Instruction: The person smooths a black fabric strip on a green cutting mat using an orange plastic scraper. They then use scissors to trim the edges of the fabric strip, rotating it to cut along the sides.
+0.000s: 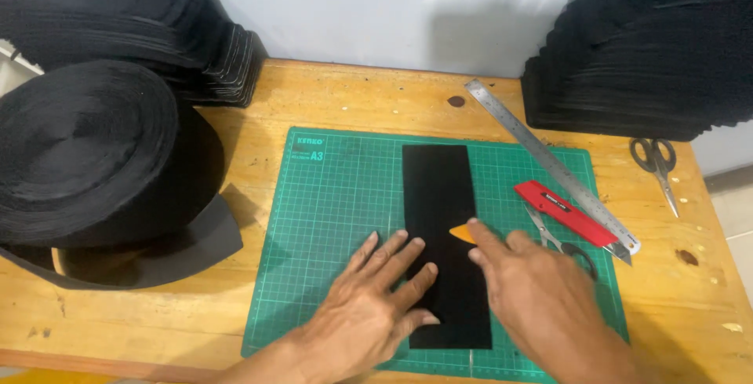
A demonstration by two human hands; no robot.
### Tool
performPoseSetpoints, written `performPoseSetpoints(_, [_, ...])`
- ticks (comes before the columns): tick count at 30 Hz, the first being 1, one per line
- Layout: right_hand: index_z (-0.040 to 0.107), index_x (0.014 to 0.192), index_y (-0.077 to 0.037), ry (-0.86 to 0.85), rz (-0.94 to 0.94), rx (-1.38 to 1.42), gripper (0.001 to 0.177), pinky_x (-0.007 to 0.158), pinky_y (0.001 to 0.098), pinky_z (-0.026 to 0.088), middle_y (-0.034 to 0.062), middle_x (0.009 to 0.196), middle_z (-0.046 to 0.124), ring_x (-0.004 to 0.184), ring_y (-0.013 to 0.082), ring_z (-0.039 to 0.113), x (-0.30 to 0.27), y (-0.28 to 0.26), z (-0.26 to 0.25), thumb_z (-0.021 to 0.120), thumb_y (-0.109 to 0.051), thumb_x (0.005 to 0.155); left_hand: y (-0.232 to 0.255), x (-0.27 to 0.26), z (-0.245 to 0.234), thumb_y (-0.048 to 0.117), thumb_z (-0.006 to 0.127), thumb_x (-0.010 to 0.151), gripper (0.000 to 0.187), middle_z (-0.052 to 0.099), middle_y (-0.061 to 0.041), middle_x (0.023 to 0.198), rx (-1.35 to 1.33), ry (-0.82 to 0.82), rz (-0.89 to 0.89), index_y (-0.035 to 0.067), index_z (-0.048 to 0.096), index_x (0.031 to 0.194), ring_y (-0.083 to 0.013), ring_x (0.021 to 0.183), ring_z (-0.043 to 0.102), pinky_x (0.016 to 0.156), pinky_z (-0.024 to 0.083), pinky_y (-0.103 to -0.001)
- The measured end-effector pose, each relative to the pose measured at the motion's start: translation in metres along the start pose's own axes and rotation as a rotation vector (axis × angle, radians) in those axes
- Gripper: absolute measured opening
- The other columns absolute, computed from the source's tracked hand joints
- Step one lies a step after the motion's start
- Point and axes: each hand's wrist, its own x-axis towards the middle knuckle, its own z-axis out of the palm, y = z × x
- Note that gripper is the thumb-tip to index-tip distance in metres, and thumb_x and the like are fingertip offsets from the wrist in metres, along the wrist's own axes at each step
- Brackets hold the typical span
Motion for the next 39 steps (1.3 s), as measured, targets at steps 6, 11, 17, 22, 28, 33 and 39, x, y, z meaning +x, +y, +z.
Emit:
performPoseSetpoints(6, [0.05, 0.14, -0.019, -0.1, 0.01, -0.1, 0.05, 0.059, 0.0531, 0.063, 0.0078, 0.09, 0.068, 0.072, 0.0382, 0.077, -0.001, -0.023, 0.013, 0.051, -0.03, 0.092, -0.004, -0.018, 0.027, 0.033, 0.074, 0.098, 0.043, 0.064, -0.025, 0.139, 0.004, 0.145, 0.075, 0.0, 0.068, 0.124, -0.0461, 0.136, 0.054, 0.113, 0.029, -0.071])
performPoseSetpoints(11, [0.054, 0.137, -0.013, -0.061, 0.009, -0.135, 0.049, 0.05, 0.0494, 0.062, 0.0091, 0.089, 0.069, 0.062, 0.0378, 0.077, 0.025, -0.028, 0.011, 0.051, -0.029, 0.091, -0.009, -0.028, 0.044, 0.031, 0.068, 0.102, 0.046, 0.058, -0.025, 0.145, -0.068, 0.091, 0.051, -0.003, 0.062, 0.132, -0.0491, 0.141, 0.046, 0.111, 0.019, -0.079])
performPoseSetpoints(17, [0.056, 0.122, -0.007, -0.107, 0.054, -0.044, 0.03, 0.055, 0.0599, 0.057, 0.0193, 0.085, 0.068, 0.069, 0.0513, 0.072, 0.086, -0.024, -0.007, 0.041, -0.022, 0.101, -0.008, -0.025, 0.048, 0.032, 0.073, 0.102, 0.045, 0.062, -0.025, 0.142, -0.016, 0.186, 0.05, -0.003, 0.065, 0.129, -0.0478, 0.137, 0.052, 0.109, 0.026, -0.078])
performPoseSetpoints(22, [0.062, 0.101, -0.008, 0.05, -0.002, -0.017, 0.023, 0.061, 0.0615, 0.054, 0.0228, 0.08, 0.069, 0.071, 0.051, 0.069, 0.143, -0.004, 0.017, 0.044, -0.021, 0.101, -0.006, -0.024, 0.047, 0.033, 0.073, 0.102, 0.044, 0.063, -0.024, 0.141, 0.021, 0.206, 0.04, -0.002, 0.066, 0.128, -0.0467, 0.135, 0.055, 0.108, 0.03, -0.077])
performPoseSetpoints(28, [0.06, 0.082, -0.014, 0.074, 0.041, 0.074, 0.026, 0.068, 0.0623, 0.05, 0.0207, 0.076, 0.069, 0.077, 0.0527, 0.066, 0.116, -0.009, -0.02, 0.047, -0.026, 0.101, -0.004, -0.023, 0.042, 0.035, 0.079, 0.095, 0.055, 0.057, -0.031, 0.141, -0.047, 0.176, -0.001, -0.006, 0.064, 0.13, -0.0486, 0.136, 0.053, 0.11, 0.028, -0.076])
performPoseSetpoints(33, [0.057, 0.128, -0.05, -0.283, 0.065, -0.123, 0.036, 0.049, 0.0583, 0.057, 0.0069, 0.088, 0.062, 0.06, 0.0408, 0.073, 0.012, -0.024, 0.011, 0.043, -0.049, 0.095, -0.004, -0.028, 0.051, 0.039, 0.077, 0.099, 0.046, 0.067, -0.021, 0.127, 0.004, 0.271, 0.003, 0.002, 0.069, 0.125, -0.0454, 0.126, 0.062, 0.105, 0.037, -0.075])
performPoseSetpoints(39, [0.052, 0.138, -0.037, -0.111, 0.049, -0.092, 0.045, 0.047, 0.058, 0.059, 0.0083, 0.085, 0.063, 0.059, 0.0423, 0.073, 0.031, -0.039, 0.017, 0.05, -0.039, 0.093, -0.004, -0.03, 0.05, 0.038, 0.074, 0.1, 0.044, 0.066, -0.023, 0.131, -0.063, 0.243, -0.019, 0.002, 0.07, 0.125, -0.0473, 0.131, 0.058, 0.106, 0.033, -0.077])
